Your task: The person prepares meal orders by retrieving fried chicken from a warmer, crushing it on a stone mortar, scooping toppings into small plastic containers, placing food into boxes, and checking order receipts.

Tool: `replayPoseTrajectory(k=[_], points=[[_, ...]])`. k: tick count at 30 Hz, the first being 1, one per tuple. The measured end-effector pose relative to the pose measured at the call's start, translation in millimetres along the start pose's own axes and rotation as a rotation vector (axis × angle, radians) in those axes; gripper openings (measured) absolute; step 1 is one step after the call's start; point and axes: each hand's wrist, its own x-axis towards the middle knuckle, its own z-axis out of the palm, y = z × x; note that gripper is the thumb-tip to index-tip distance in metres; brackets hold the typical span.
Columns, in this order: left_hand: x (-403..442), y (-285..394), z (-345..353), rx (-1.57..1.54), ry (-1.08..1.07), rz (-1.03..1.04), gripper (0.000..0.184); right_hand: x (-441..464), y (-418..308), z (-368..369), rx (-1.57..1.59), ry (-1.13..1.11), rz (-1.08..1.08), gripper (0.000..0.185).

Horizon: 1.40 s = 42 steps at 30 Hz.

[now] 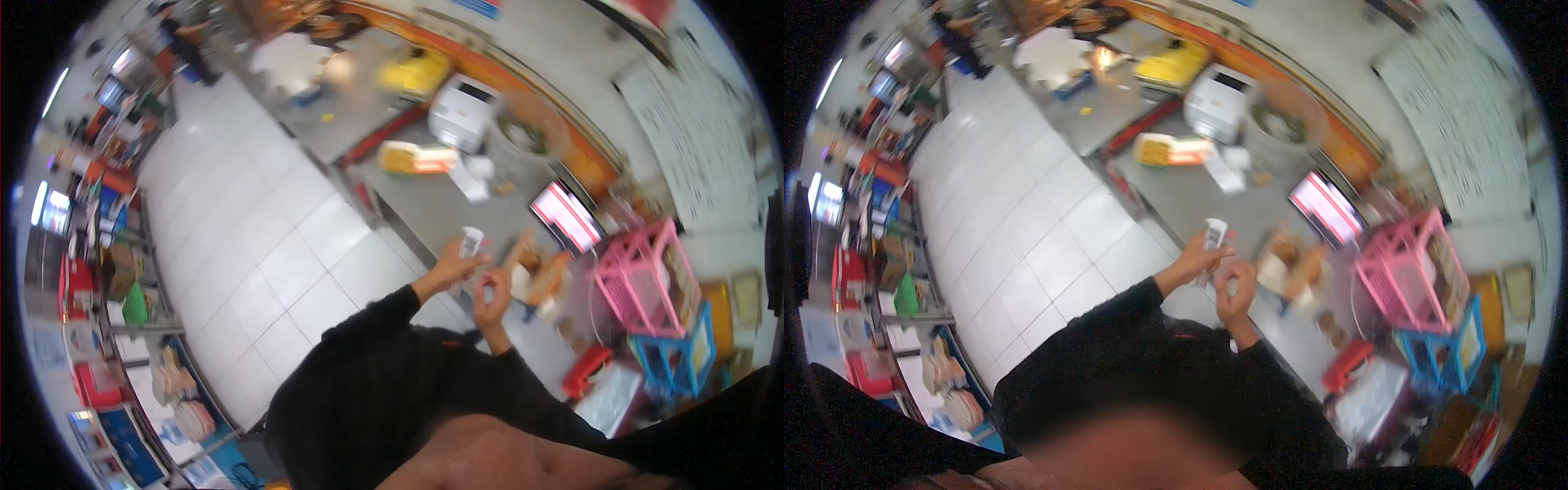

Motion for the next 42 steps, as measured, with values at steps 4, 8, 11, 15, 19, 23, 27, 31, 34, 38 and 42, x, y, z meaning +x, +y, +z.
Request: replayPoseTrajectory(k=[4, 8, 11, 15, 19, 23, 27, 31, 34, 38, 42], points=[[-66, 28, -161, -0.372, 0.415, -0.031, 0.048, 39, -38, 150, 0.292, -0.444, 0.138, 0.024], [-116, 44, -276, -0.490, 0.621, 0.050, 0.048, 37, -32, 244, 0.227, -1.147, 0.363, 0.035], [-131, 61, -342, -0.566, 0.660, 0.067, 0.045, 9, 14, 275, 0.272, -1.710, 0.525, 0.050], [-95, 91, -436, -0.589, 0.604, 0.156, 0.041, 81, 9, 313, -0.005, -2.066, 0.576, 0.049], [-32, 146, -538, -0.485, 0.544, 0.161, 0.045, 230, -29, 386, -0.087, -1.946, 0.635, 0.049], [19, 206, -637, -0.428, 0.495, 0.217, 0.041, 402, -29, 490, 0.063, -1.505, 0.381, 0.044], [33, 235, -752, -0.429, 0.649, 0.153, 0.041, 572, -77, 618, 0.124, -1.007, -0.069, 0.033], [15, 232, -870, -0.569, 0.846, 0.190, 0.041, 702, -202, 730, 0.200, -0.979, -0.377, 0.026], [19, 215, -954, -0.656, 0.963, 0.165, 0.038, 791, -259, 826, 0.009, -0.856, -0.738, 0.023], [59, 216, -1061, -0.734, 0.988, 0.103, 0.037, 924, -310, 962, -0.109, -0.636, -0.964, 0.023], [117, 235, -1183, -0.766, 0.875, 0.031, 0.035, 1075, -358, 1094, -0.378, -0.432, -0.864, 0.029]])
